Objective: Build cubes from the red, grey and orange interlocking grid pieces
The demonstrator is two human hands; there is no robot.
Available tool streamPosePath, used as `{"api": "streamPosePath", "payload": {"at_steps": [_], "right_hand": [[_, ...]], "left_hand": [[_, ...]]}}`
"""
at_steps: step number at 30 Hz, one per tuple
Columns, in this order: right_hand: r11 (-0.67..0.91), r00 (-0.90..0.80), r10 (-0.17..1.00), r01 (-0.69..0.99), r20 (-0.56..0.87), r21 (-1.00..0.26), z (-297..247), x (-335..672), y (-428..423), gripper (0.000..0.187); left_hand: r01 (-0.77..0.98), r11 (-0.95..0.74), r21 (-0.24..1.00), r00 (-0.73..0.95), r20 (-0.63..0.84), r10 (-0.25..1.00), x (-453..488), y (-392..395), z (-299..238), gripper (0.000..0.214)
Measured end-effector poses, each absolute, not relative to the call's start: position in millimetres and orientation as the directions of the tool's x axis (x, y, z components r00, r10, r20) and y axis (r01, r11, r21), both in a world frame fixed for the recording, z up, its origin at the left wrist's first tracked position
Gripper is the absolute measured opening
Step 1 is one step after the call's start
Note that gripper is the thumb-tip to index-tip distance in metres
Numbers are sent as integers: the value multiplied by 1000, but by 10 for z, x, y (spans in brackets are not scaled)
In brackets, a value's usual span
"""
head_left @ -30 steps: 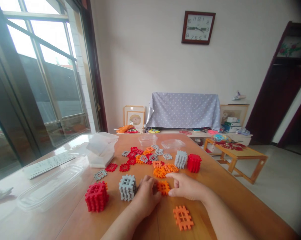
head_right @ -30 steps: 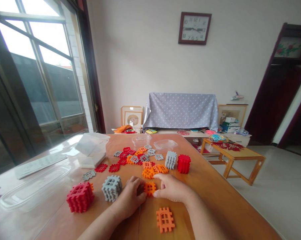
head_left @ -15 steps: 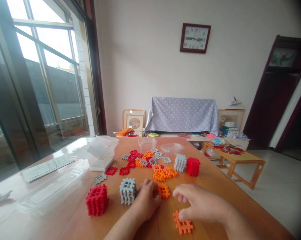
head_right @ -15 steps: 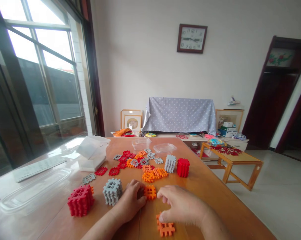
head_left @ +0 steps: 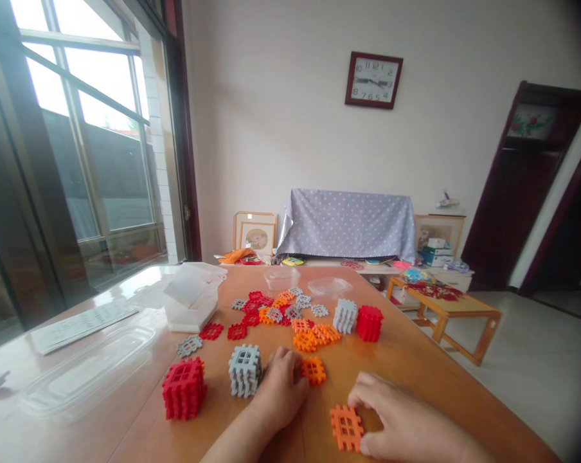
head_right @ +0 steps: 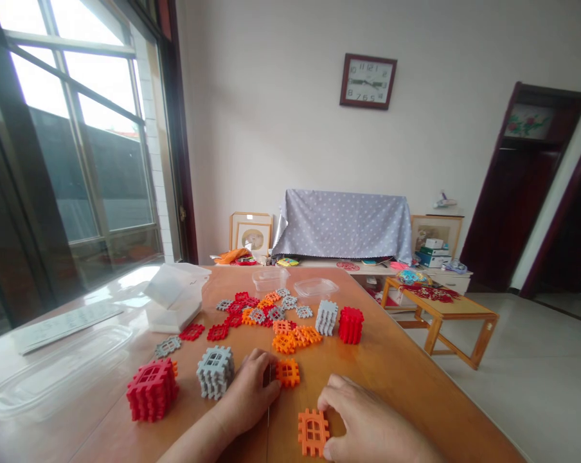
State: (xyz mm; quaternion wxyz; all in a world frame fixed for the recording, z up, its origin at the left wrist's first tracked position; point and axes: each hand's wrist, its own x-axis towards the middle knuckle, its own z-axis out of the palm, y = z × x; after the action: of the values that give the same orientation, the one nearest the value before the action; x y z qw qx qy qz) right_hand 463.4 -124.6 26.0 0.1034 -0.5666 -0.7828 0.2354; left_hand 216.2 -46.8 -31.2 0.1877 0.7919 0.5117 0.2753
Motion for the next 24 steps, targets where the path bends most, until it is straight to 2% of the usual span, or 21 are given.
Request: {"api": "streamPosePath", "payload": {"at_steps": [5,8,11,14,17,24], "right_hand": [[232,-326,937,847,-124,-479,264,4570,-1210,42],[245,-323,941,857,-103,-454,223,4523,-1191,33],[272,-350,932,851,-100,-449,214,4511,-1134,25],[286,-350,935,837,-55,-466,265,4534,-1005,25],[289,-337,942,812,-4,-508,337,4532,-803,26],[346,-403,915,784,1,-516,282,4341,-340,32]], "left_hand": [[716,-384,583,315,221,923,2166,-479,-300,19],[725,-381,574,312,219,924,2166,-478,-311,21],[710,-372,598,302,219,928,2157,-477,-327,32],[672,-365,644,286,229,930,2153,-484,-324,44],[650,-369,665,283,238,929,2159,-494,-309,46],[632,-359,686,254,255,933,2187,-456,-387,54]]}}
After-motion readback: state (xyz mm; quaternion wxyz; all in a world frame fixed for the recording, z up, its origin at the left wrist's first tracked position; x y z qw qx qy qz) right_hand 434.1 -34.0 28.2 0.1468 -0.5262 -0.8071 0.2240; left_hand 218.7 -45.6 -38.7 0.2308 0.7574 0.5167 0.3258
